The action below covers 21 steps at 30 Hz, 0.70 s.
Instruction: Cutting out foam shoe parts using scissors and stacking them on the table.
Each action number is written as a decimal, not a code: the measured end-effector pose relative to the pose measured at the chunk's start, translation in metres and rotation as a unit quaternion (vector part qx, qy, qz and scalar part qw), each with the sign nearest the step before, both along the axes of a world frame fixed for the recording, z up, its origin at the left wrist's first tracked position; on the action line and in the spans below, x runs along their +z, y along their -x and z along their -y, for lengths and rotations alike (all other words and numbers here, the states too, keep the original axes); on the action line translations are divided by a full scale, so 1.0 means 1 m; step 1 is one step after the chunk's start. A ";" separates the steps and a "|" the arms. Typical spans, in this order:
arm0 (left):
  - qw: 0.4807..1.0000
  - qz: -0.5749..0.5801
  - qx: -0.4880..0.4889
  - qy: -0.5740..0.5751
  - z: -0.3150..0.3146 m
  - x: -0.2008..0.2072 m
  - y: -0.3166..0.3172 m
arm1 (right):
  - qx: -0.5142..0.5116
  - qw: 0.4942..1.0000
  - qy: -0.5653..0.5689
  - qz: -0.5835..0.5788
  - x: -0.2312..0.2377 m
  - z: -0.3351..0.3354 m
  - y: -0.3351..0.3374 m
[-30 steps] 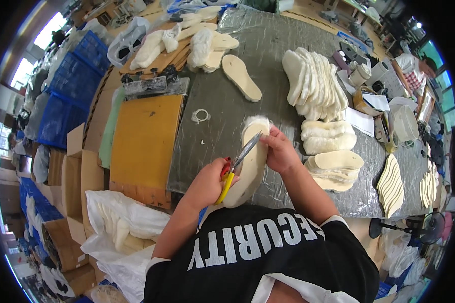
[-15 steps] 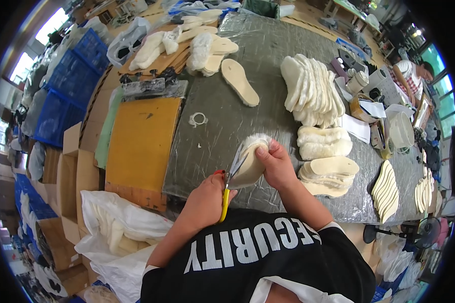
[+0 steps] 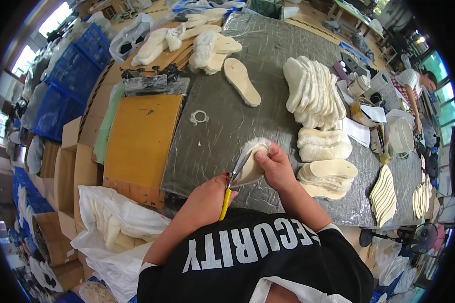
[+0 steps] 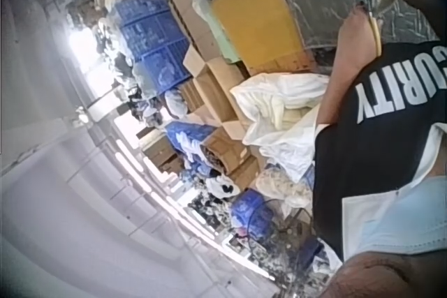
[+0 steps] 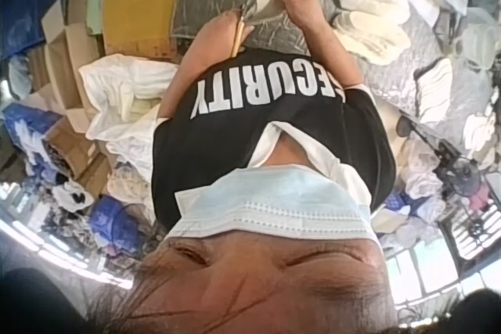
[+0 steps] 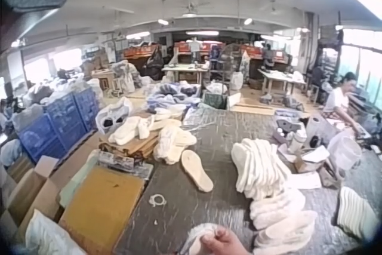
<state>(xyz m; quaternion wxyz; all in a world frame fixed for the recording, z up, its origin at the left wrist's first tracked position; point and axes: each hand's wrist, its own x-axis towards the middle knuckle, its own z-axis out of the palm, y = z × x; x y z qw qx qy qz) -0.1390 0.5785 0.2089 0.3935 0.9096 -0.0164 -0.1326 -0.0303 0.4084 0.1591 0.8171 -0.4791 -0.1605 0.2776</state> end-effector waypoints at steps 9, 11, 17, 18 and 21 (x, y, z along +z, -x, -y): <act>1.000 0.021 0.002 -0.012 0.000 -0.007 0.002 | -0.011 0.997 0.065 0.039 0.009 0.001 0.001; 1.000 0.000 -0.002 -0.012 0.000 -0.006 0.002 | -0.010 0.996 0.072 0.047 0.008 0.002 0.000; 0.999 0.033 0.021 -0.002 0.001 -0.009 0.002 | 0.016 0.984 0.134 0.119 0.010 0.000 0.003; 0.999 0.033 0.021 -0.003 0.001 -0.010 0.002 | 0.015 0.984 0.133 0.118 0.010 0.000 0.003; 0.999 0.043 0.012 -0.010 -0.001 -0.015 0.003 | 0.018 0.987 0.114 0.109 0.009 0.000 0.003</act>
